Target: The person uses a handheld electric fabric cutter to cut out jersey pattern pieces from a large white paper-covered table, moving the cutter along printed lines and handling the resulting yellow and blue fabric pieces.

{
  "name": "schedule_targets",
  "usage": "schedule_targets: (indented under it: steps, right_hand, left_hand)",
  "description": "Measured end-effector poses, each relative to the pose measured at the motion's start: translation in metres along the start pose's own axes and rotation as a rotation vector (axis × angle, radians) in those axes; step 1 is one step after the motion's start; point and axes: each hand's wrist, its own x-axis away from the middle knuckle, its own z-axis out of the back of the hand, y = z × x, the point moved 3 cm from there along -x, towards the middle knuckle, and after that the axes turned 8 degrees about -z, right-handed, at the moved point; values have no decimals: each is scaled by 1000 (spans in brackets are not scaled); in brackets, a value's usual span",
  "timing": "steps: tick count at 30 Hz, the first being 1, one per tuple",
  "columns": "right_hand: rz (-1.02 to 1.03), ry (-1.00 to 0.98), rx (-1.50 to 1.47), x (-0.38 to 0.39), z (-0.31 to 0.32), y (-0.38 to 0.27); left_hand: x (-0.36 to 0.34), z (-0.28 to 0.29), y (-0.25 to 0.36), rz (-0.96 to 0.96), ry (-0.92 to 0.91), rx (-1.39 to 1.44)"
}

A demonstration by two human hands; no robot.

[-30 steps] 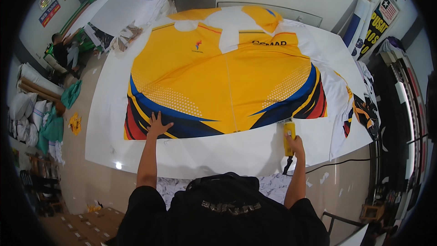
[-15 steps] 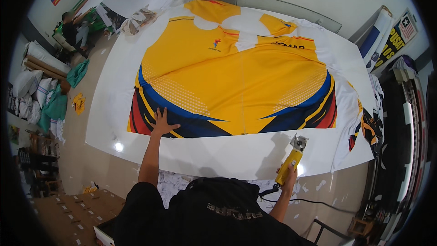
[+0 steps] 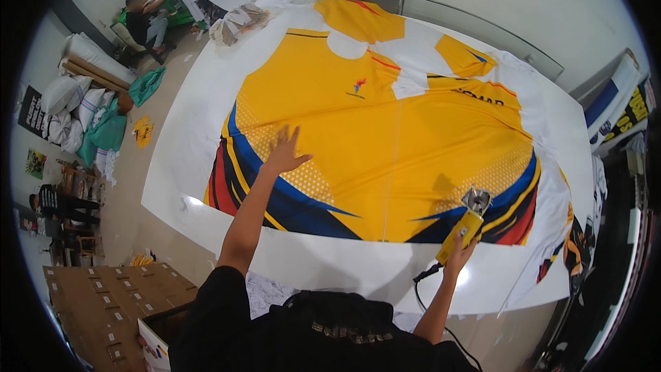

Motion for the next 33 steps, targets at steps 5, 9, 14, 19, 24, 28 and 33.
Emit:
schedule_targets:
  steps: [5, 9, 14, 19, 24, 28, 33]
  right_hand:
    - [-86, 57, 63, -4, 2, 10]
    - [-112, 117, 152, 1, 10, 10]
    - [-125, 164, 189, 5, 2, -7]
    - [-68, 136, 209, -9, -17, -26]
    - [-101, 121, 285, -17, -25, -23]
    - [-126, 58, 284, -17, -27, -19]
    - [-98, 63, 314, -6, -10, -14]
  left_hand:
    - [-161, 22, 75, -233, 77, -117]
    - [-283, 13, 124, -334, 20, -240]
    - [-378, -3, 144, -385, -13, -366]
    - [-433, 16, 106, -51, -13, -278]
    - [-432, 27, 77, -45, 275, -379]
    - [-285, -11, 91, -353, 527, -266]
    - [19, -63, 85, -209, 366, -81]
